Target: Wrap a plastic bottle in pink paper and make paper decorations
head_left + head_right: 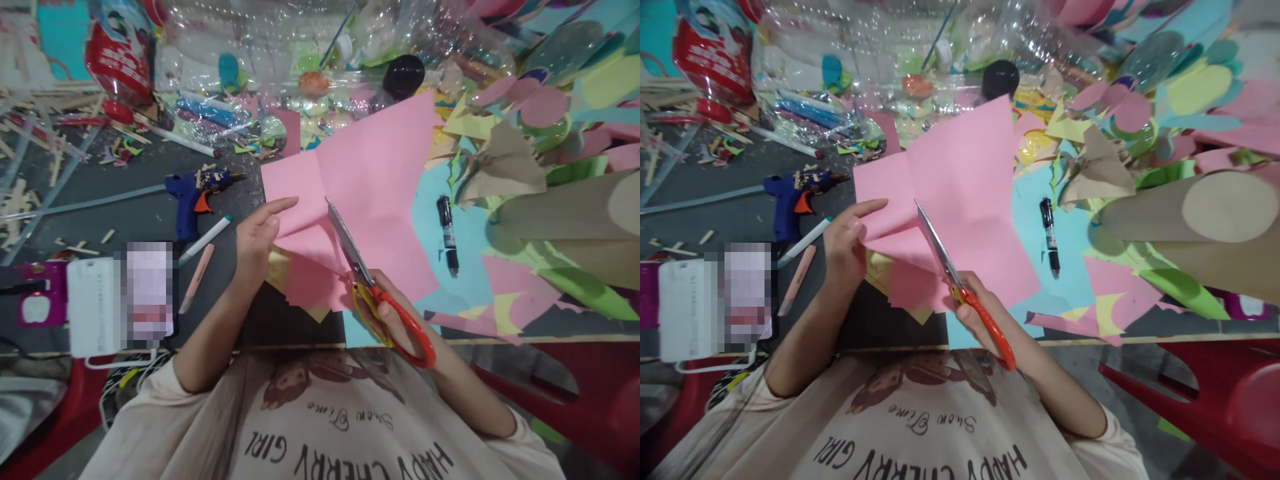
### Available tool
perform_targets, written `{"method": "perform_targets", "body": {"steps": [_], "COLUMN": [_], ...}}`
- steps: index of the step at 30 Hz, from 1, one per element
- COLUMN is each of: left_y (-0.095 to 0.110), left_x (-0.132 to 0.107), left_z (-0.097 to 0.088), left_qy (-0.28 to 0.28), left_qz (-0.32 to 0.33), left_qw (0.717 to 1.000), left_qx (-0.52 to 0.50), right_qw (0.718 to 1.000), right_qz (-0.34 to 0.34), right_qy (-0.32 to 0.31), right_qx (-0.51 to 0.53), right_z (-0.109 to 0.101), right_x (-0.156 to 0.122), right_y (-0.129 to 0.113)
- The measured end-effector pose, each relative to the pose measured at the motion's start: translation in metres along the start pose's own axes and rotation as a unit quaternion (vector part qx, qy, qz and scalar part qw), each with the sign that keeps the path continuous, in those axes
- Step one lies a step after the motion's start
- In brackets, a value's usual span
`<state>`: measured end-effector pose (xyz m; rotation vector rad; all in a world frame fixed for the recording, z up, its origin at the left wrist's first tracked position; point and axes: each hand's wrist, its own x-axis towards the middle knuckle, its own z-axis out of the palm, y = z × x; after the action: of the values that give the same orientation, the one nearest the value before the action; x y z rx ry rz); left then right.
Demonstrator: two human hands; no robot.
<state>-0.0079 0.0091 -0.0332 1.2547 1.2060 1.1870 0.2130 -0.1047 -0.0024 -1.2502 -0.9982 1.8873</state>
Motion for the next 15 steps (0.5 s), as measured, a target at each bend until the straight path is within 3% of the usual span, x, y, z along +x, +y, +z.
{"method": "perform_targets", "body": {"steps": [4, 8, 15], "left_y": [0.009, 0.009, -0.005], "left_x": [-0.001, 0.002, 0.006], "left_z": [0.001, 0.002, 0.003], "left_qy": [-0.019, -0.029, -0.018], "left_qz": [-0.084, -0.098, 0.001], "left_qw": [0.996, 0.993, 1.000], "left_qx": [-0.035, -0.050, 0.018], "right_qw": [1.000, 0.999, 0.998], "right_qz": [0.011, 0.013, 0.046], "right_qy": [-0.023, -0.031, -0.047], "right_qx": [-0.009, -0.006, -0.010], "right_z": [-0.005, -0.008, -0.011], "right_x": [-0.003, -0.006, -0.014], "right_y": [0.000, -0.003, -0.009]}}
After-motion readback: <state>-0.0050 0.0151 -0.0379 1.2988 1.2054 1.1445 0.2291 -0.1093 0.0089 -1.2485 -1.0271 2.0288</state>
